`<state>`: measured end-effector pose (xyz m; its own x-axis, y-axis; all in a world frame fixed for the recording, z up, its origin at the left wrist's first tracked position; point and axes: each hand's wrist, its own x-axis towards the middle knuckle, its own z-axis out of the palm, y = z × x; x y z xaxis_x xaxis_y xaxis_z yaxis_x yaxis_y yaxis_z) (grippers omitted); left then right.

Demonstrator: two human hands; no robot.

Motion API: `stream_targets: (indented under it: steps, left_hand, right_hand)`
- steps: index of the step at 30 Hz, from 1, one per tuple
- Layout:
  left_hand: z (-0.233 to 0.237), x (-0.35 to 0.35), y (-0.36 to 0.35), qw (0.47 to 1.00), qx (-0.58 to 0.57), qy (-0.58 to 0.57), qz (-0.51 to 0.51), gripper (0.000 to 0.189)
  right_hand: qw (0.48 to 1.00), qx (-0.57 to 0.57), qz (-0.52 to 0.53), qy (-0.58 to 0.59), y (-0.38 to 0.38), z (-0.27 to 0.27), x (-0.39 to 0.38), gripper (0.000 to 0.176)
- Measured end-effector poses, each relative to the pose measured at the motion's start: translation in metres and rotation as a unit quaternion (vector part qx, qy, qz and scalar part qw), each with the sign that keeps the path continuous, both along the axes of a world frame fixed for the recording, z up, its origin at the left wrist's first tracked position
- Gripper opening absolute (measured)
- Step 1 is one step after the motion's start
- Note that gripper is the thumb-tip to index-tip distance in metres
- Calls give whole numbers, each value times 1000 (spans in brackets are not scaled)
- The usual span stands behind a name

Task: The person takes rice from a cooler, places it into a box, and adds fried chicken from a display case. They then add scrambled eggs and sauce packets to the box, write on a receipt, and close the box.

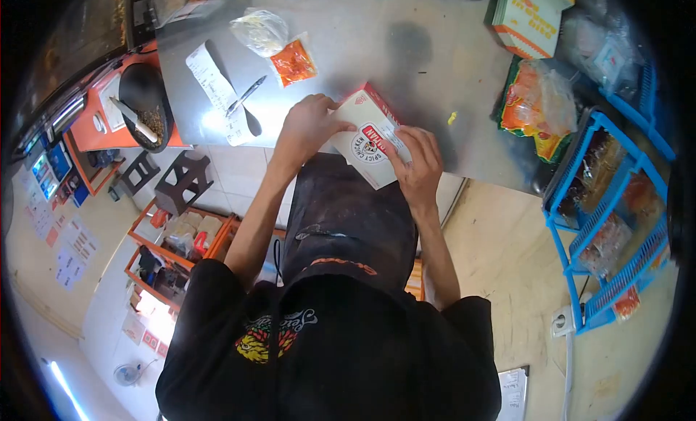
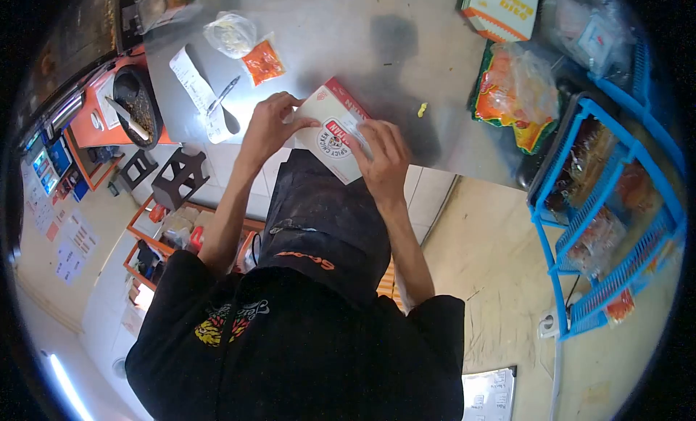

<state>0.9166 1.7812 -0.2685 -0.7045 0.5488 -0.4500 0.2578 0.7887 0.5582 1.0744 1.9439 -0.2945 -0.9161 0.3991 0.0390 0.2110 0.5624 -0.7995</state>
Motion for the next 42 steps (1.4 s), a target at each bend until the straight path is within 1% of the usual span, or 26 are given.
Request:
stream_targets:
  steps: [3,6,7,10,13,14,16,17,20,22,25,28,31,32,34,35,37,38,40,42]
  left_hand:
    - [-8,10,-8,999,34,26,25,45]
    - [0,9,-11,995,-12,-75,64,51]
    - [-2,12,-14,995,0,-68,68,50]
    - [-26,30,-25,990,89,5,107,47]
    - [-20,31,-24,988,86,-2,125,48]
    - [-21,33,-24,988,88,-6,129,48]
    - [-25,37,-26,985,107,30,129,49]
    - [-27,37,-27,984,116,49,129,49]
    - [-29,38,-28,982,117,45,138,51]
    - [-29,38,-29,984,112,4,141,51]
    - [-26,37,-29,982,115,-27,146,51]
    - [-23,38,-30,980,122,-39,149,50]
    - [-23,37,-29,981,123,-38,146,50]
    - [-22,36,-29,982,121,-36,144,51]
    - [-26,37,-29,984,119,25,127,52]
    - [-28,37,-29,984,119,55,118,53]
    - [-29,36,-27,985,114,14,125,52]
    - [-27,35,-27,986,111,-7,127,52]
    - [-27,34,-25,989,96,16,112,52]
    - [-30,34,-25,990,89,33,107,52]
  right_hand:
    - [996,43,77,5,12,8,-8,17]
    - [986,88,140,-16,18,18,-13,13]
    - [982,101,158,-27,19,20,-14,13]
    - [962,179,205,-28,19,18,-15,14]
    - [930,259,260,21,22,7,-14,13]
    - [923,266,276,14,23,7,-14,13]
    - [910,281,306,-1,24,7,-16,12]
    - [911,285,297,-1,22,7,-17,11]
    - [914,291,282,-4,19,9,-20,11]
    - [913,290,288,-14,22,13,-23,11]
    - [921,251,298,0,30,11,-26,12]
    - [937,163,302,-58,39,10,-29,13]
    - [938,158,295,-89,37,17,-31,16]
    - [932,192,294,-86,35,21,-31,17]
    - [919,256,288,-83,31,28,-30,20]
    - [909,272,304,-85,29,33,-32,20]
    - [888,305,334,-89,29,40,-34,20]
    - [880,319,345,-75,31,33,-34,19]
    - [863,345,366,-48,37,13,-39,17]
    - [846,344,404,-46,41,1,-44,16]
